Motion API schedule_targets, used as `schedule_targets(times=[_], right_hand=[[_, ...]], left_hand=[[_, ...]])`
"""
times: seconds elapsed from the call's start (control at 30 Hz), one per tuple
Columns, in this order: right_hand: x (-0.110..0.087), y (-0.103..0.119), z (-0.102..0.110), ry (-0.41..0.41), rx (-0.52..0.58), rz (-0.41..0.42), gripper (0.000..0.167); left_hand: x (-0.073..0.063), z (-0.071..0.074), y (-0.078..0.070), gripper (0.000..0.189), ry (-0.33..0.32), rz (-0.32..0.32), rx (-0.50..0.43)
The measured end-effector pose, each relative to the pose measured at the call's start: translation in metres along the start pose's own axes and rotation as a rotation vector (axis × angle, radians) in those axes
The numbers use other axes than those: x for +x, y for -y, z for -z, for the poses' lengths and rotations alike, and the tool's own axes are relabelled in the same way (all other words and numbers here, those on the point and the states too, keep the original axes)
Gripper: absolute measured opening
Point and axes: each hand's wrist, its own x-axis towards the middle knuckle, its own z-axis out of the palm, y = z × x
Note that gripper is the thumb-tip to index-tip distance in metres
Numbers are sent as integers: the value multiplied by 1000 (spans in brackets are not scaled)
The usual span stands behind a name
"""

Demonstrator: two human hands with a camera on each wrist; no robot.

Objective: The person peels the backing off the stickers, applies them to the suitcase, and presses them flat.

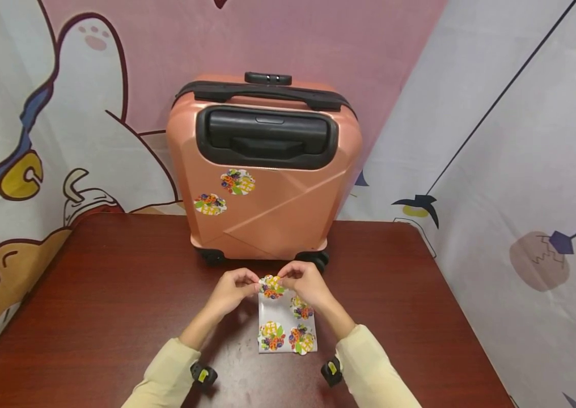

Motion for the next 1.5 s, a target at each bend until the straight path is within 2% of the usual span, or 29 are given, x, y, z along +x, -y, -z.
schedule_targets(times=[0.2, 0.33, 0.43, 0.57, 0.77, 0.9, 1.1, 1.27, 1.5], right_hand=[[-3, 23, -2, -11, -7, 24, 8], [-4, 42, -6, -33, -5, 21, 9], [-1, 50, -9, -63, -11, 28, 6], [6, 55, -11, -119, -26, 59, 4], [26, 45, -13, -184, -6, 61, 6], [33, 47, -17, -235, -2, 101, 6], [39, 52, -25, -368, -48, 156, 12], [43, 52, -32, -438, -73, 173, 7], [49, 51, -38, -543, -134, 203, 5]], left_hand=[[2, 4, -7, 7, -21, 42, -84], [-2, 11, -33, 6, -49, 37, -110], [1, 17, -37, 5, -69, -15, -56], [12, 21, -26, 5, -98, -70, 38], [19, 31, -39, 5, -165, -76, 63], [24, 35, -45, 4, -236, -118, 118], [30, 34, -48, 4, -367, -219, 205], [34, 29, -46, 4, -464, -296, 240], [39, 27, -47, 5, -541, -326, 262]])
